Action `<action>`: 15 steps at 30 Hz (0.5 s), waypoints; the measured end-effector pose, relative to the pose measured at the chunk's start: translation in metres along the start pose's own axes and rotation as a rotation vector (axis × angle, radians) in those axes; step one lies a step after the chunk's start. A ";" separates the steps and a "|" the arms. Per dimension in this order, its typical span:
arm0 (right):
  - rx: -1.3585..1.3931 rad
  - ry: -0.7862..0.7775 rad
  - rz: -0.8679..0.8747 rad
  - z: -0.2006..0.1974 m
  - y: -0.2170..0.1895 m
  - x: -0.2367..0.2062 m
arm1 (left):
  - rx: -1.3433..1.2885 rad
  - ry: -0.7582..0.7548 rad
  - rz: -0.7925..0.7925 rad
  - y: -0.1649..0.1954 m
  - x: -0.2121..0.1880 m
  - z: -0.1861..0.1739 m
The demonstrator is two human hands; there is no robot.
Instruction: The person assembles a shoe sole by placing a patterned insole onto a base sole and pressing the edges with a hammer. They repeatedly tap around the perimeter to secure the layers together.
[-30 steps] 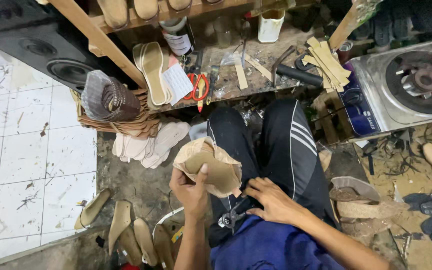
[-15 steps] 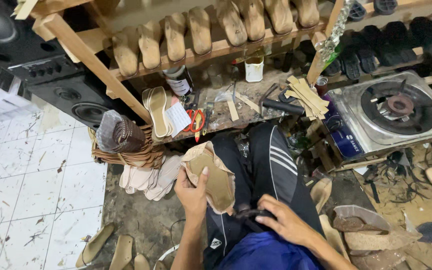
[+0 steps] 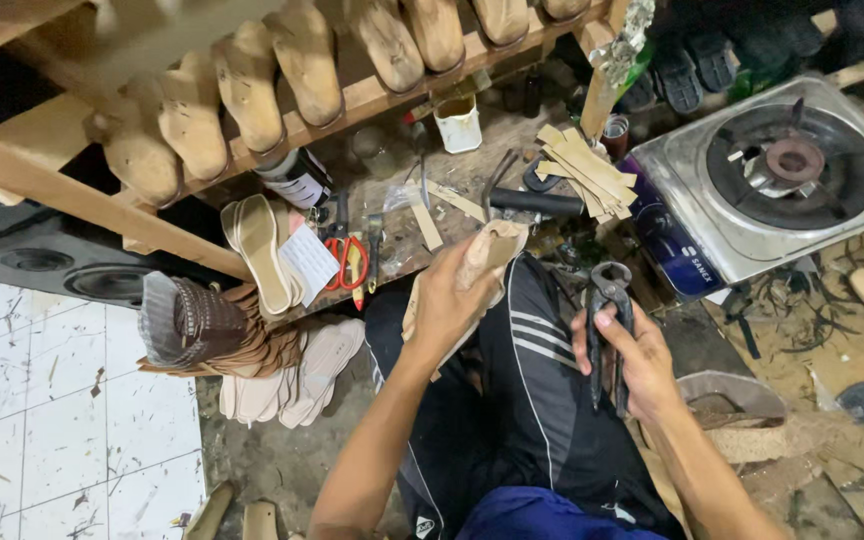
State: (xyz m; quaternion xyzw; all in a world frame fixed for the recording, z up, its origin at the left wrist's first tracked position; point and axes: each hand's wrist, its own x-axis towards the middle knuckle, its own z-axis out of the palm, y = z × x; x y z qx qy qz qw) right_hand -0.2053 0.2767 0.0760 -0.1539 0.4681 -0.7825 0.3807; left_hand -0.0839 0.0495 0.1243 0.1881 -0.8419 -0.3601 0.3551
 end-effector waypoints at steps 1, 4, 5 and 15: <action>-0.044 0.021 0.003 0.005 -0.004 0.008 | 0.039 0.001 0.036 0.000 0.002 0.011; -0.426 0.130 -0.047 0.028 -0.017 0.029 | 0.046 -0.007 0.088 -0.005 0.003 0.024; -0.449 0.127 -0.105 0.038 -0.020 0.035 | 0.039 -0.016 0.068 -0.006 0.002 0.027; -0.913 0.175 -0.619 0.086 -0.017 0.081 | 0.084 -0.022 0.063 -0.008 0.009 0.028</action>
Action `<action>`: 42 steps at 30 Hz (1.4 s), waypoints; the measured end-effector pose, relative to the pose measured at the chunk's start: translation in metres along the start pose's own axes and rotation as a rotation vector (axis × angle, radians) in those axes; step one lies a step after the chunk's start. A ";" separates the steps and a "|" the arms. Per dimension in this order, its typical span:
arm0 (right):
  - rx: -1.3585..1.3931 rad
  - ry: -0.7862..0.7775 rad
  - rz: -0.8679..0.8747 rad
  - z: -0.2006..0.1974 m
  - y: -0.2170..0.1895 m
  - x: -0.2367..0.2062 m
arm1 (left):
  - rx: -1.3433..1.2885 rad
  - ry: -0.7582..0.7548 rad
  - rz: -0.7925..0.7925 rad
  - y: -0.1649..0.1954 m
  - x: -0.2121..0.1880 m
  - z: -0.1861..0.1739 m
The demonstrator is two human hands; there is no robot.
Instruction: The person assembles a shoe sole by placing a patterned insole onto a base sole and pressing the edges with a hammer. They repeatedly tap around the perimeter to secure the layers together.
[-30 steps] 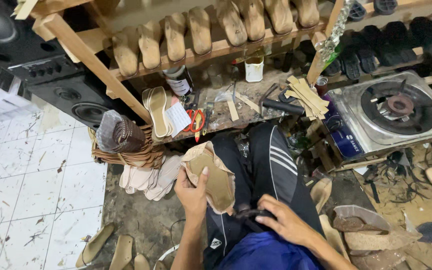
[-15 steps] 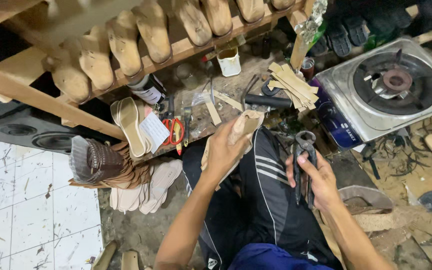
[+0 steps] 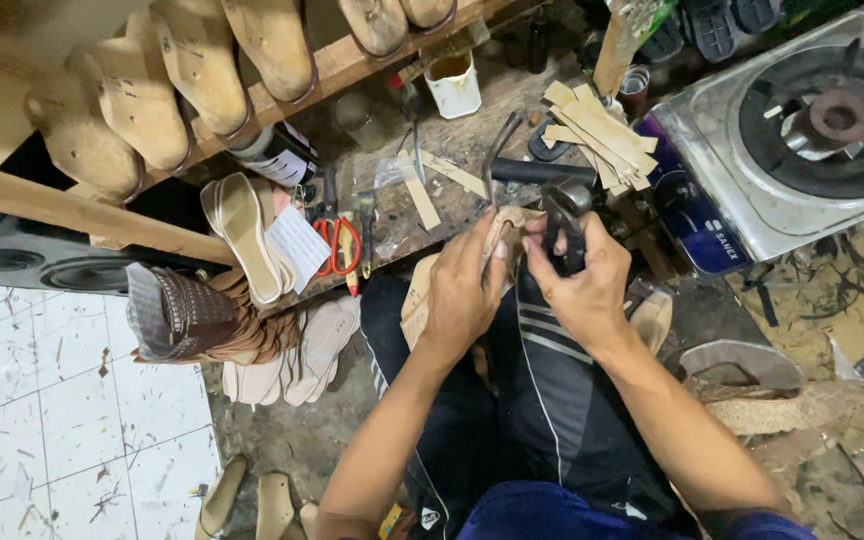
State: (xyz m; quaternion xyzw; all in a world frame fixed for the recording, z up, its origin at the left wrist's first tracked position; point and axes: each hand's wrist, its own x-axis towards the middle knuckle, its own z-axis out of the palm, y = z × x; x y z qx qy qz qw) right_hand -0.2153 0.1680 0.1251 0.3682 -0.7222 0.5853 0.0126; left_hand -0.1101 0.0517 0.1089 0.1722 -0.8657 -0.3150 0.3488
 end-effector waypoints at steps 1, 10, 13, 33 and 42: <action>0.041 -0.003 -0.011 0.003 0.000 0.001 | 0.006 -0.003 0.000 0.000 -0.002 -0.001; -0.111 0.067 -0.126 0.011 -0.012 -0.002 | -0.065 -0.014 0.026 0.004 -0.009 -0.006; -0.112 0.087 -0.123 0.013 -0.013 -0.003 | -0.062 -0.013 0.058 0.005 -0.010 -0.007; 0.754 -1.075 0.955 -0.059 0.001 0.042 | -0.108 -0.049 0.099 -0.004 -0.016 -0.019; 0.582 -1.052 1.122 -0.070 -0.012 0.058 | -0.109 -0.085 0.071 -0.004 -0.015 -0.017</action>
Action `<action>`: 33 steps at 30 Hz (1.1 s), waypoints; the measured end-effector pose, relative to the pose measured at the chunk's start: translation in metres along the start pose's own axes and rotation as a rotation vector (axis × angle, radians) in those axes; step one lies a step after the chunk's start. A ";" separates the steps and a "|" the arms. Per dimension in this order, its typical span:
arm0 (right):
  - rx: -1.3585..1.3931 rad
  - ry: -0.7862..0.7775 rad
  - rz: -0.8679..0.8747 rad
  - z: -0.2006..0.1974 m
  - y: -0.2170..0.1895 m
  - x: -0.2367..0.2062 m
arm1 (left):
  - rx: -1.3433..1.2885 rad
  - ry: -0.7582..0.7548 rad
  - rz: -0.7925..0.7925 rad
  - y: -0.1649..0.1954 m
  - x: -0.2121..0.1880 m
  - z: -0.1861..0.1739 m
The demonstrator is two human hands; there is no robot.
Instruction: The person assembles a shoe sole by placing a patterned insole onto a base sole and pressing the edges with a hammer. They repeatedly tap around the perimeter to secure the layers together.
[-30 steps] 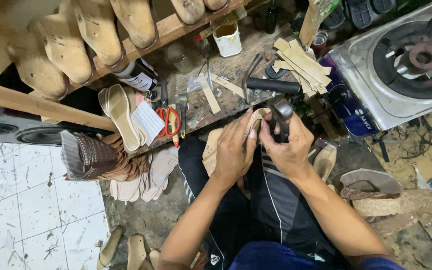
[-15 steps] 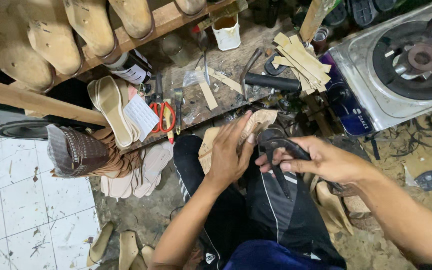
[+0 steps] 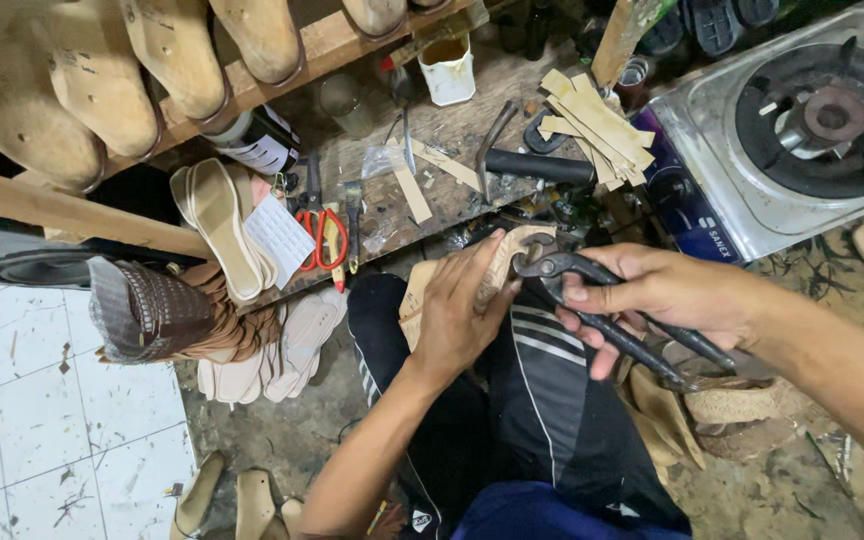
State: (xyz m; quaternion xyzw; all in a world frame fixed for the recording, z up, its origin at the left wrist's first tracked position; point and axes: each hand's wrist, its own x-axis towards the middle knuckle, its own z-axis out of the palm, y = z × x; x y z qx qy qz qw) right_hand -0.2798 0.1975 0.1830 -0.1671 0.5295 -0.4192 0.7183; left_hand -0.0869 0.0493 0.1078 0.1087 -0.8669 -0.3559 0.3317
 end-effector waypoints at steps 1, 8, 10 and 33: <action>-0.004 0.029 -0.028 0.006 0.006 0.001 | -0.026 -0.004 -0.036 0.000 0.002 0.000; 0.019 0.324 -0.572 0.053 0.075 0.054 | -0.089 -0.016 -0.112 -0.006 0.011 -0.003; 0.032 0.290 -0.575 0.045 0.078 0.058 | -0.002 -0.024 -0.062 -0.006 0.012 -0.004; -1.252 0.361 -0.193 0.013 -0.008 0.014 | -0.031 0.062 -0.070 0.000 0.005 0.004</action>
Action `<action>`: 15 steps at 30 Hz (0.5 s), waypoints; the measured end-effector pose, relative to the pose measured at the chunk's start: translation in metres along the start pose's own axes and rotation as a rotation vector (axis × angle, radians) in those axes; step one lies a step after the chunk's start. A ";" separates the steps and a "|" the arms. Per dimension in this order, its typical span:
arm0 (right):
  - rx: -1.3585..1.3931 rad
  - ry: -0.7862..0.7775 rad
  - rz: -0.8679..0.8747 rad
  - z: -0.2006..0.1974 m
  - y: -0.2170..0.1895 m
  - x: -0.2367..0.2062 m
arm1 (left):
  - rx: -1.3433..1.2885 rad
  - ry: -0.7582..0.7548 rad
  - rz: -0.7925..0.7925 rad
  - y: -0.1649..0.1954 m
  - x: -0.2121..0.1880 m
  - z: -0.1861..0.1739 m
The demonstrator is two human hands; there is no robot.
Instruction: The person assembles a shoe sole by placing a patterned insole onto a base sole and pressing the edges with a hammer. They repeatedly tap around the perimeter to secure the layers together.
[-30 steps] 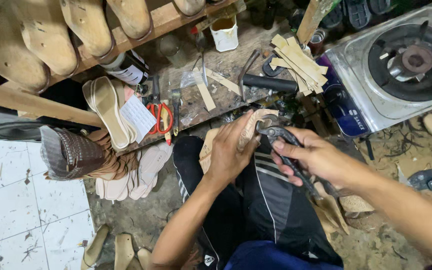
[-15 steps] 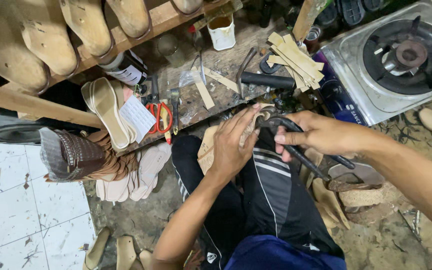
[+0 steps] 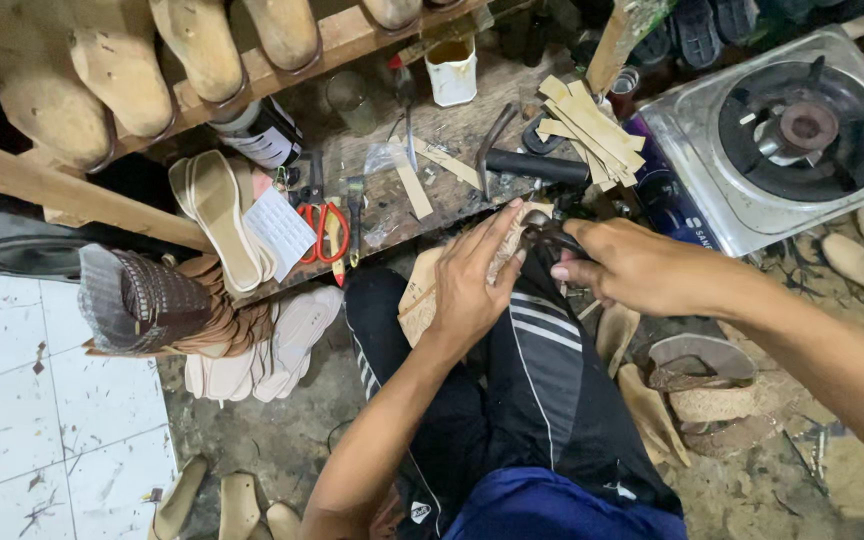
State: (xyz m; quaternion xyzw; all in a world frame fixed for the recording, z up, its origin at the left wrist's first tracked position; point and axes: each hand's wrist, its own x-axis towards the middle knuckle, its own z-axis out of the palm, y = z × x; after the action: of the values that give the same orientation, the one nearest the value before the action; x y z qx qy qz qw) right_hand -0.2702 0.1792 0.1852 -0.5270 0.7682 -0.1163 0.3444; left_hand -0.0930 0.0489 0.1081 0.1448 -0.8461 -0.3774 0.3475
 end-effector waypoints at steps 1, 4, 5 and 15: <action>-0.082 0.038 -0.022 0.002 -0.004 0.000 | -0.013 0.007 -0.014 -0.001 0.000 -0.001; 0.140 0.272 -0.194 0.021 -0.020 0.005 | -0.106 0.020 -0.072 -0.009 0.001 -0.006; 0.182 0.212 -0.098 0.023 -0.021 0.007 | -0.104 0.019 -0.082 -0.011 0.002 -0.006; -0.527 0.367 -0.285 0.045 -0.025 -0.002 | -0.106 0.025 -0.083 -0.012 0.001 -0.006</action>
State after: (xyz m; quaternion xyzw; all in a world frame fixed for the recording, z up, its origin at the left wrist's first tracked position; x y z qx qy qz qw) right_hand -0.2224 0.1792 0.1668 -0.6701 0.7396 -0.0537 0.0331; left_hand -0.0895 0.0367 0.1027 0.1657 -0.8139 -0.4338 0.3491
